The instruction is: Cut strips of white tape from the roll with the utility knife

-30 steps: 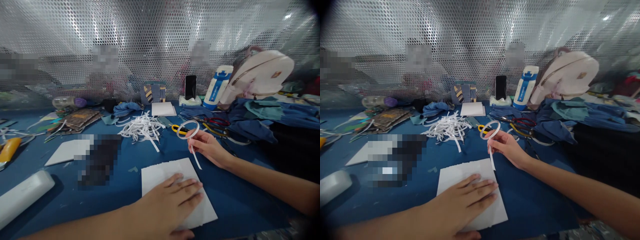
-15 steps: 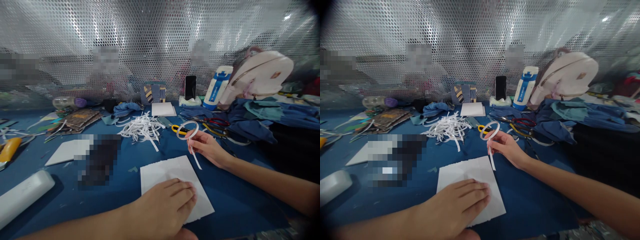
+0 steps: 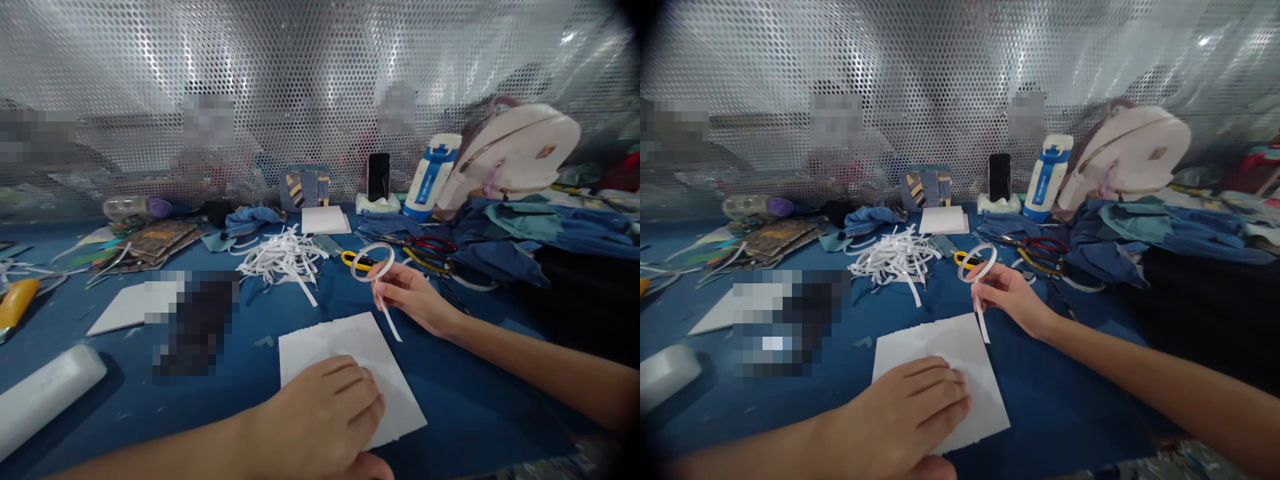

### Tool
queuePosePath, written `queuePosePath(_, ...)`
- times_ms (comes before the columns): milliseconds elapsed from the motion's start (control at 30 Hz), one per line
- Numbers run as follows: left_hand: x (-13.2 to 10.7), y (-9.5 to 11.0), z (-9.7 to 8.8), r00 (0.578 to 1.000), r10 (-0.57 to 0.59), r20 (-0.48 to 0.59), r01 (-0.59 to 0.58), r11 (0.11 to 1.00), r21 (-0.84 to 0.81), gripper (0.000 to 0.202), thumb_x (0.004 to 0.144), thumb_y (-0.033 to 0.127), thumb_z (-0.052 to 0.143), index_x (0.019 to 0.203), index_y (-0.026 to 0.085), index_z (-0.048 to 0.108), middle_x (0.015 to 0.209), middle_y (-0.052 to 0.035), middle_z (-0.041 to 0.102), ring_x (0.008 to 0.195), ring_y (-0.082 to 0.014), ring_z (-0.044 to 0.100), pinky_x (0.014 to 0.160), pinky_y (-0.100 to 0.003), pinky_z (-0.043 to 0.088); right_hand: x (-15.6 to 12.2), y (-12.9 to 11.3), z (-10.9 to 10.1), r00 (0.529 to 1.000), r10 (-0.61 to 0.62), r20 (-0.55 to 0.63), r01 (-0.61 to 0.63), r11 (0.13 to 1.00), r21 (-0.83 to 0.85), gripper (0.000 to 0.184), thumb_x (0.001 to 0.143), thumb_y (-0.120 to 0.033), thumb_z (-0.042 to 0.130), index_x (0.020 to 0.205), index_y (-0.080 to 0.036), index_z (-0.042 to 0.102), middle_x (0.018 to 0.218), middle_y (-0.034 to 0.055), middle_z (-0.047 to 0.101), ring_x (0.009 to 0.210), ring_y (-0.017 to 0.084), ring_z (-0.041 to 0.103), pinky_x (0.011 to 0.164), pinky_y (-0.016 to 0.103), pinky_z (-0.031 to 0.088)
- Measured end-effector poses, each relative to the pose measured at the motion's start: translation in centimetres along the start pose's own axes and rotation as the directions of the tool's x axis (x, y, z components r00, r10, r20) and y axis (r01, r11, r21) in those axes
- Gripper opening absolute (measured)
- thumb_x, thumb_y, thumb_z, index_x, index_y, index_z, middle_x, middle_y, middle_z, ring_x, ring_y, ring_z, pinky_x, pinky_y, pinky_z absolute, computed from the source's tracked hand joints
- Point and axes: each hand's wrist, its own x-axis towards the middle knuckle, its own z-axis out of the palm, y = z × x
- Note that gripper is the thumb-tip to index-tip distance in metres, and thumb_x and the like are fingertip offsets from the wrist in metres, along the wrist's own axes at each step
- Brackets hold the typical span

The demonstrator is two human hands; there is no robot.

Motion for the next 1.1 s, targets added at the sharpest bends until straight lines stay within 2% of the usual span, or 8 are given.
queuePosePath(133, 0.13, -0.22, -0.19, 0.999, 0.045, -0.001, -0.045, 0.999, -0.018, 0.051, 0.104, 0.050, 0.039, 0.113, 0.006, 0.064, 0.109, -0.0106, 0.070, 0.104, -0.0232, 0.063, 0.101, -0.037, 0.045, -0.13, 0.07, -0.03, 1.000, 0.004, -0.003, -0.004, 1.000, -0.017, 0.023, 0.083, -0.033, 0.078, 0.100, -0.021, 0.067, 0.075, -0.0029, 0.061, 0.062, 0.009, 0.059, 0.058, 0.023, 0.048)
queuePosePath(400, -0.01, -0.26, 0.21, 0.994, 0.107, -0.016, -0.108, 0.986, -0.124, 0.043, 0.106, 0.040, 0.040, 0.108, 0.006, 0.066, 0.105, -0.0093, 0.070, 0.101, -0.0230, 0.062, 0.102, -0.037, 0.044, -0.08, 0.21, -0.09, 1.000, -0.009, 0.011, 0.009, 1.000, -0.029, 0.024, 0.083, -0.032, 0.078, 0.100, -0.020, 0.067, 0.074, -0.0026, 0.061, 0.061, 0.010, 0.059, 0.057, 0.023, 0.048)
queuePosePath(533, 0.02, -0.32, -0.13, 0.990, 0.143, 0.015, -0.140, 0.980, -0.142, 0.042, 0.107, 0.035, 0.037, 0.111, 0.005, 0.065, 0.104, -0.0097, 0.070, 0.100, -0.0229, 0.061, 0.102, -0.038, 0.043, -0.06, 0.11, 0.04, 1.000, -0.013, 0.024, 0.014, 0.999, -0.032, 0.024, 0.083, -0.031, 0.078, 0.100, -0.020, 0.067, 0.074, -0.0029, 0.061, 0.060, 0.009, 0.060, 0.057, 0.023, 0.048)
queuePosePath(733, 0.17, -0.44, -0.51, 0.982, 0.161, 0.103, -0.143, 0.976, -0.164, 0.037, 0.105, 0.035, 0.044, 0.118, 0.006, 0.062, 0.107, -0.0085, 0.067, 0.102, -0.0221, 0.059, 0.104, -0.036, 0.041, -0.10, -0.24, 0.43, 0.998, -0.022, 0.056, 0.026, 0.998, -0.055, 0.023, 0.083, -0.029, 0.077, 0.100, -0.019, 0.065, 0.073, -0.0033, 0.062, 0.058, 0.010, 0.062, 0.057, 0.023, 0.050)
queuePosePath(933, 0.26, -0.34, -0.46, 0.982, 0.140, 0.130, -0.114, 0.975, -0.188, 0.038, 0.101, 0.039, 0.053, 0.121, 0.008, 0.061, 0.107, -0.0078, 0.066, 0.102, -0.0226, 0.059, 0.104, -0.038, 0.040, -0.34, -0.41, 0.66, 0.990, 0.006, 0.142, 0.013, 0.991, -0.130, 0.028, 0.081, -0.029, 0.078, 0.102, -0.018, 0.063, 0.078, -0.0020, 0.062, 0.057, 0.010, 0.061, 0.055, 0.024, 0.054)
queuePosePath(1100, 0.27, -0.46, -0.43, 0.982, 0.165, 0.095, -0.143, 0.969, -0.202, 0.037, 0.104, 0.040, 0.046, 0.117, 0.009, 0.063, 0.105, -0.0074, 0.066, 0.098, -0.0216, 0.060, 0.101, -0.038, 0.042, -0.75, -0.40, 0.85, 0.965, 0.045, 0.257, -0.019, 0.994, -0.105, 0.037, 0.079, -0.030, 0.080, 0.107, -0.019, 0.060, 0.081, -0.0021, 0.061, 0.059, 0.010, 0.062, 0.055, 0.024, 0.054)
